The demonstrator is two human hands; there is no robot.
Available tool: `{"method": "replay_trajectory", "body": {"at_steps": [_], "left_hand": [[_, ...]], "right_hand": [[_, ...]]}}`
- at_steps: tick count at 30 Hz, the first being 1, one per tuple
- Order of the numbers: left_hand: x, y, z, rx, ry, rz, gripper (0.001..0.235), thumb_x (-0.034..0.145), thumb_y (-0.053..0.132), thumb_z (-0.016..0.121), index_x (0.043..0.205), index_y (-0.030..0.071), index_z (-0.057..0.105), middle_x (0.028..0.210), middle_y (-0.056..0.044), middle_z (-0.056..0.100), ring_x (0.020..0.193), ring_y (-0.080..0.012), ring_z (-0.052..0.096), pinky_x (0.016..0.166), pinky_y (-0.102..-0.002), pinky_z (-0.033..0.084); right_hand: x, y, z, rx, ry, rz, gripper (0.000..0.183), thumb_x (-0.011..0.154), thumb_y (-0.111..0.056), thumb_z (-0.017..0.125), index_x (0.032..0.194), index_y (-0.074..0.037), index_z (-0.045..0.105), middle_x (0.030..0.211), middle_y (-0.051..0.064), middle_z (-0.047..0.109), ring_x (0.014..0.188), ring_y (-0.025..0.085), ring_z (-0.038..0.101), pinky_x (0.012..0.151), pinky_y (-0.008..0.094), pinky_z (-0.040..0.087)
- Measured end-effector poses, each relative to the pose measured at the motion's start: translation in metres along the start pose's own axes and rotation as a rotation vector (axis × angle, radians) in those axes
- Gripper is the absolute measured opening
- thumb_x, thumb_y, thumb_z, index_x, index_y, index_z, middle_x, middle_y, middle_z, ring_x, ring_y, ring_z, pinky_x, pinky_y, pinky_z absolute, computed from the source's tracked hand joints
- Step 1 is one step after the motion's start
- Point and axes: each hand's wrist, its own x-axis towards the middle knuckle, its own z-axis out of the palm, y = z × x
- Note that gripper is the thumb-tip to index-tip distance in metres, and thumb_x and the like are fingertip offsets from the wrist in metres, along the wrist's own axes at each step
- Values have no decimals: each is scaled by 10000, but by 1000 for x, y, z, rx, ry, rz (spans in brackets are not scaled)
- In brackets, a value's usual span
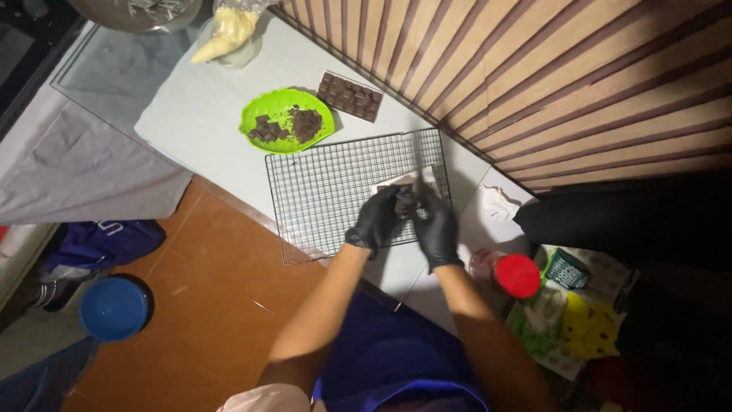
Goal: Cutting chocolate bars into smaller pieces using a knife on a wire rack in a kitchen setting.
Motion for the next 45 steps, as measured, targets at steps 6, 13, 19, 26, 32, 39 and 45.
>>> {"method": "replay_trajectory", "body": {"at_steps": [6,13,19,26,32,39,45], "left_hand": [[52,123,-80,479,284,178,343,993,235,799,1224,-18,771,989,-214,798,743,-318,772,636,-426,627],[51,338,-117,1709,620,701,336,967,221,877,1219,17,789,1144,-194,736,1053,-402,776,836,-545,694],[28,336,-65,2359,603,601,498,876,397,982,1232,67,867,1157,-176,721,1168,-447,691,907,-603,674],[-5,294,-36,2221,754,656,956,958,471,905,1768,242,453,1815,-181,383,1657,-471,287,1329,-724,317],[33,290,-115,2087,777,1067,779,892,313,1000,1602,210,698,1735,-254,408,1449,-535,559,1176,-650,539],[61,283,-128,2032,958,1195,662,814,321,987,1449,306,800,1690,-159,396,1371,-484,607,1037,-592,663],[-31,193,18,1629,939,1152,1049,997,505,937,1610,-168,415,1680,-432,378,1623,-615,338,1428,-654,264]], "right_hand": [[5,-36,10,246,-77,98,451,898,57,953,1317,-63,839,1133,194,868,1012,315,855,790,376,709],[-24,6,-40,161,-120,279,384,978,29,881,1354,5,805,1226,263,838,1184,400,796,939,498,703],[-38,21,-53,105,-103,574,390,996,-55,895,1379,-40,822,1210,233,842,1128,348,819,907,443,701],[-45,32,-65,78,-83,680,377,1018,-72,877,1390,-74,815,1130,193,864,959,300,846,720,417,700],[-47,31,-78,87,-123,716,344,1029,-128,866,1367,-94,815,1049,134,872,813,217,821,614,331,631],[-44,35,-81,-115,-169,651,287,1058,-180,829,1344,-162,843,953,106,873,796,284,844,638,400,663],[-33,3,-69,-232,-260,592,270,1134,-320,699,1351,-238,838,894,82,878,1024,303,861,1009,524,669]]}}
